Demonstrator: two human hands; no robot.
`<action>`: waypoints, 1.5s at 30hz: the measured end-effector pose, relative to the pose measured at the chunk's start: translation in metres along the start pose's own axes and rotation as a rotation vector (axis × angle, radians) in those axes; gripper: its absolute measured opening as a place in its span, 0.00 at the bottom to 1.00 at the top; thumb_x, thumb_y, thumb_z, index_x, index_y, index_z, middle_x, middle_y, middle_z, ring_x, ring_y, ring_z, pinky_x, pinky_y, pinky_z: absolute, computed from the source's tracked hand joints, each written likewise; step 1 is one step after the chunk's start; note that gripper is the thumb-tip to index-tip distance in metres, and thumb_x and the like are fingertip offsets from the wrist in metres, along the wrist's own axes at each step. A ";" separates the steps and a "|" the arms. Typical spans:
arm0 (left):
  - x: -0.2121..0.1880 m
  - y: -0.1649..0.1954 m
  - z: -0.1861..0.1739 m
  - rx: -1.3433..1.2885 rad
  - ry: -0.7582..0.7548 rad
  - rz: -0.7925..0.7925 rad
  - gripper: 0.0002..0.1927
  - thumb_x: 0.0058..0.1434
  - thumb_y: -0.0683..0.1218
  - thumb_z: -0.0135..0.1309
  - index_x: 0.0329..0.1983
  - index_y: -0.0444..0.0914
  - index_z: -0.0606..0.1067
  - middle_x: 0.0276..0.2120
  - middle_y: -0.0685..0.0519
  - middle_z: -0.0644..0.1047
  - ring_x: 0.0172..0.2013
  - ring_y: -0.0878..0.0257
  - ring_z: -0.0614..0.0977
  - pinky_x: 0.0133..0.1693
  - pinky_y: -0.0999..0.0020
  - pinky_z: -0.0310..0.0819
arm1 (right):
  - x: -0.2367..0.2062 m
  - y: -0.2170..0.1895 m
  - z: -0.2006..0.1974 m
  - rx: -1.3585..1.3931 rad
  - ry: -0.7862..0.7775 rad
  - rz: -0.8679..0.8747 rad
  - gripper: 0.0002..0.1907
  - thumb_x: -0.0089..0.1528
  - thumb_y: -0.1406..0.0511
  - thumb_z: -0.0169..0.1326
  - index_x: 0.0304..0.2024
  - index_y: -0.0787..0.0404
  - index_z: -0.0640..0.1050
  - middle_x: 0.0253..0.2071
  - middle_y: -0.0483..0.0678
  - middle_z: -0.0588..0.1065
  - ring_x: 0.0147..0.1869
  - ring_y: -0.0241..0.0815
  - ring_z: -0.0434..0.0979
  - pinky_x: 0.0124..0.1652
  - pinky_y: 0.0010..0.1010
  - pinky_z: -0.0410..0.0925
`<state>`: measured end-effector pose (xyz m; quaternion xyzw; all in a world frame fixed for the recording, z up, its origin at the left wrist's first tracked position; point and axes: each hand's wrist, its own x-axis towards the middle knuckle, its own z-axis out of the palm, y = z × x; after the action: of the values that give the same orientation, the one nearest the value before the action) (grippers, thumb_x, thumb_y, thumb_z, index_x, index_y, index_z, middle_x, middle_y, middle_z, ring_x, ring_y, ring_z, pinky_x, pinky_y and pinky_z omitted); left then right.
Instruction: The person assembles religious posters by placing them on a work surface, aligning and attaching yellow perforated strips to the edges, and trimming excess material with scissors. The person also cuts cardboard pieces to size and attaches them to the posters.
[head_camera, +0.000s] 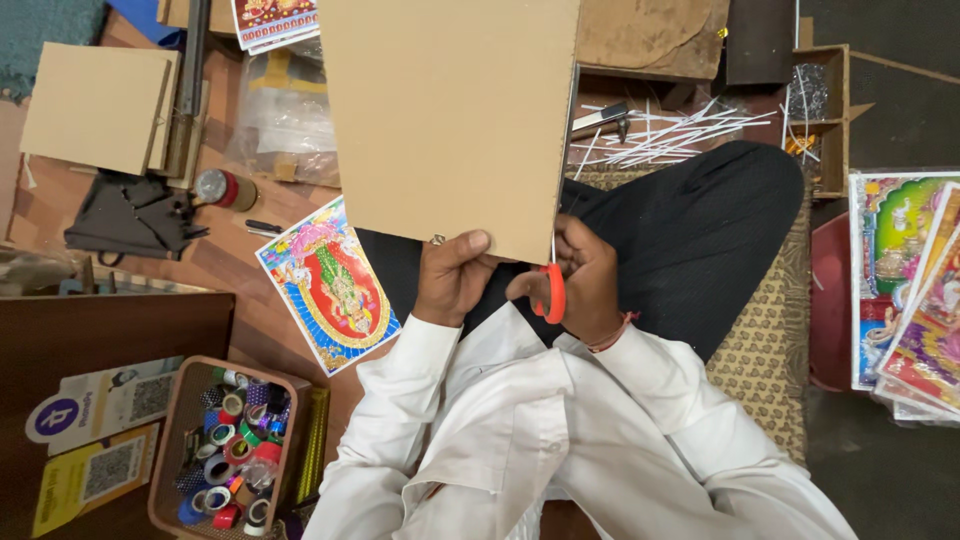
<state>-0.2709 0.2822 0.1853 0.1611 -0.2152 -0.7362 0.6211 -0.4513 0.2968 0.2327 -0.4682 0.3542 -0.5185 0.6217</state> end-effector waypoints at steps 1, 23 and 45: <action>0.000 -0.001 -0.001 -0.001 -0.016 0.003 0.24 0.66 0.35 0.55 0.65 0.25 0.65 0.50 0.37 0.78 0.48 0.45 0.84 0.49 0.48 0.83 | 0.000 0.000 -0.001 0.038 -0.023 0.010 0.34 0.54 0.61 0.72 0.55 0.73 0.71 0.31 0.47 0.80 0.26 0.28 0.77 0.25 0.18 0.68; -0.015 0.001 0.001 0.054 0.062 -0.044 0.29 0.58 0.31 0.54 0.65 0.30 0.65 0.52 0.42 0.76 0.53 0.50 0.81 0.53 0.54 0.80 | 0.021 -0.005 -0.011 -0.115 0.076 -0.114 0.37 0.52 0.59 0.75 0.55 0.74 0.74 0.36 0.49 0.79 0.35 0.29 0.75 0.33 0.20 0.69; -0.036 -0.023 -0.013 0.143 0.208 -0.164 0.30 0.56 0.35 0.54 0.64 0.28 0.66 0.55 0.42 0.75 0.56 0.49 0.78 0.56 0.55 0.76 | 0.027 0.012 -0.044 -0.271 0.203 -0.204 0.28 0.56 0.60 0.74 0.50 0.70 0.78 0.44 0.50 0.79 0.47 0.34 0.77 0.46 0.27 0.74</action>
<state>-0.2769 0.3193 0.1610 0.2975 -0.1878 -0.7467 0.5646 -0.4824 0.2616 0.2091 -0.5266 0.4325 -0.5707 0.4583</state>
